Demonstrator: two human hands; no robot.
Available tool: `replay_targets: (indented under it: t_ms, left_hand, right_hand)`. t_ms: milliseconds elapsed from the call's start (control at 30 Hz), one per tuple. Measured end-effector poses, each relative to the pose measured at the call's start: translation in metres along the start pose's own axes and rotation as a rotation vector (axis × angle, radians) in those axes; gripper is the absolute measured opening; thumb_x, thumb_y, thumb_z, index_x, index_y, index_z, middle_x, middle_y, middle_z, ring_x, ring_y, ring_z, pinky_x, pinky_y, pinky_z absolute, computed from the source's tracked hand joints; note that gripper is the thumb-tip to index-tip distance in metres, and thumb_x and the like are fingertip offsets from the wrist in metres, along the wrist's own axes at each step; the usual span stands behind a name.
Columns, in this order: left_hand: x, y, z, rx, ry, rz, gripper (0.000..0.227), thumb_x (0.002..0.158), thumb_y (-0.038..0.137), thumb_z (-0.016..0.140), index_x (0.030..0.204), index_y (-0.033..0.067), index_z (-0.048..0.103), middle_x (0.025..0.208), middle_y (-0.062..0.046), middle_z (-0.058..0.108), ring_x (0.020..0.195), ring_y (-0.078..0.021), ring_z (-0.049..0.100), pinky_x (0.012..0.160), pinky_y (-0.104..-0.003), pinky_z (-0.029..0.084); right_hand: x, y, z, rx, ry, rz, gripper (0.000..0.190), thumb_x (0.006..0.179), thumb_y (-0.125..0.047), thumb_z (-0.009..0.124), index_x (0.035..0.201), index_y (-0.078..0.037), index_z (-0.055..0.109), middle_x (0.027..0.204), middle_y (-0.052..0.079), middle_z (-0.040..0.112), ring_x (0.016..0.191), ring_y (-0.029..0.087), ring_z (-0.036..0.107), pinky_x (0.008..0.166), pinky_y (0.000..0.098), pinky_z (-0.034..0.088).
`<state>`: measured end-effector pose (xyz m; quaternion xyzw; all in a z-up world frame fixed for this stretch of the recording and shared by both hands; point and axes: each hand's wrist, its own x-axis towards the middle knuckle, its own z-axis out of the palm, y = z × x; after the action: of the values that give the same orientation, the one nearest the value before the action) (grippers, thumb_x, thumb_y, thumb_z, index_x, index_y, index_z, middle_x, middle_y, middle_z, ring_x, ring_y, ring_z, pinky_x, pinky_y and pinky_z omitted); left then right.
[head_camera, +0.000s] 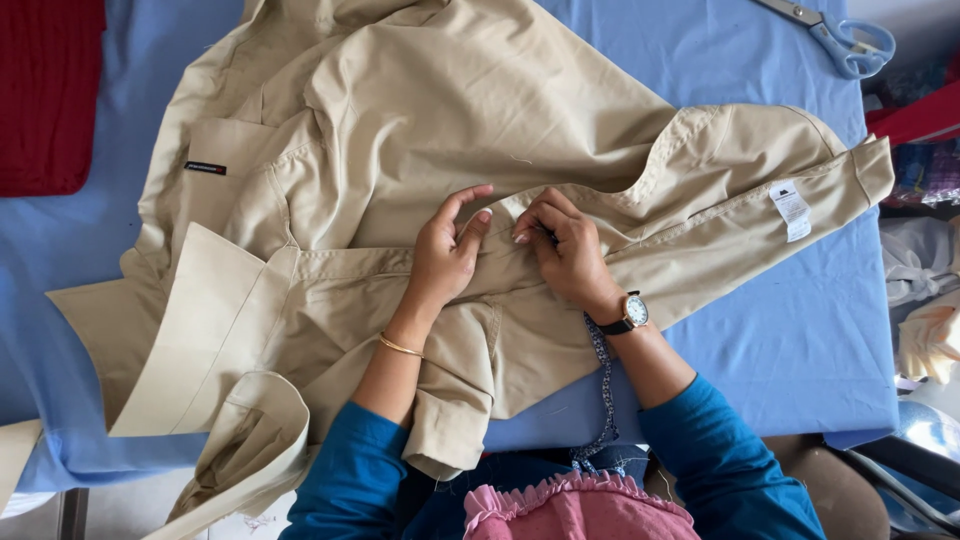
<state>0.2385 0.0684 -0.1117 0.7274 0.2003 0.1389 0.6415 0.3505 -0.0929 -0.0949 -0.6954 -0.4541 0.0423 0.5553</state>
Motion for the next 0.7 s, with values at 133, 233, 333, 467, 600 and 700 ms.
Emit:
replay_targets:
  t_ms: [133,233,333,467,600,700]
  left_hand:
    - [0.0,0.003,-0.003,-0.084,-0.008,-0.013,0.032,0.106,0.022,0.057,0.138,0.025,0.062,0.054,0.006,0.058,0.049,-0.0027,0.04,0.049,-0.017,0.033]
    - [-0.001,0.008,-0.004,-0.132,-0.01,-0.016,0.032,0.106,0.024,0.058,0.138,0.0234,0.063,0.055,0.006,0.059,0.05,-0.0015,0.04,0.05,-0.016,0.033]
    - [-0.001,0.009,-0.004,-0.142,-0.006,-0.023,0.032,0.106,0.022,0.057,0.137,0.0216,0.064,0.056,0.006,0.057,0.05,-0.0015,0.04,0.05,-0.017,0.032]
    - [0.001,0.009,-0.005,-0.141,0.003,-0.043,0.032,0.106,0.02,0.059,0.138,0.0204,0.064,0.052,0.005,0.054,0.046,-0.0023,0.04,0.047,-0.018,0.031]
    - [0.0,0.006,-0.005,-0.137,0.005,-0.041,0.034,0.105,0.018,0.059,0.139,0.0196,0.063,0.052,0.004,0.056,0.045,-0.0027,0.04,0.047,-0.018,0.031]
    - [-0.002,0.014,-0.006,-0.202,0.005,-0.051,0.036,0.105,0.016,0.058,0.141,0.0183,0.061,0.05,0.005,0.053,0.046,-0.0022,0.041,0.047,-0.016,0.029]
  right_hand:
    - [0.005,-0.001,-0.009,0.016,-0.002,-0.005,0.007,0.096,-0.006,0.073,0.089,-0.008,0.073,0.09,0.005,0.062,0.076,0.023,0.064,0.072,0.0325,0.051]
    - [0.008,-0.001,-0.013,0.095,-0.031,0.019,0.007,0.094,-0.005,0.075,0.087,-0.007,0.074,0.086,0.007,0.064,0.074,0.022,0.063,0.073,0.0325,0.051]
    - [0.009,-0.015,-0.01,0.098,-0.023,0.008,0.004,0.09,-0.009,0.081,0.088,-0.007,0.078,0.086,0.004,0.066,0.073,0.017,0.063,0.072,0.0299,0.05]
    - [0.001,-0.024,0.007,-0.024,0.022,-0.075,0.006,0.086,-0.008,0.085,0.09,-0.01,0.081,0.082,0.004,0.065,0.063,0.018,0.06,0.067,0.0278,0.051]
    - [0.0,-0.032,0.011,-0.206,0.031,-0.18,0.029,0.076,0.009,0.07,0.087,-0.016,0.078,0.083,-0.001,0.063,0.06,0.022,0.064,0.064,0.0305,0.057]
    - [-0.006,-0.021,0.014,-0.329,0.025,-0.255,0.033,0.073,0.008,0.063,0.087,-0.02,0.073,0.085,-0.004,0.06,0.057,0.017,0.062,0.062,0.0271,0.057]
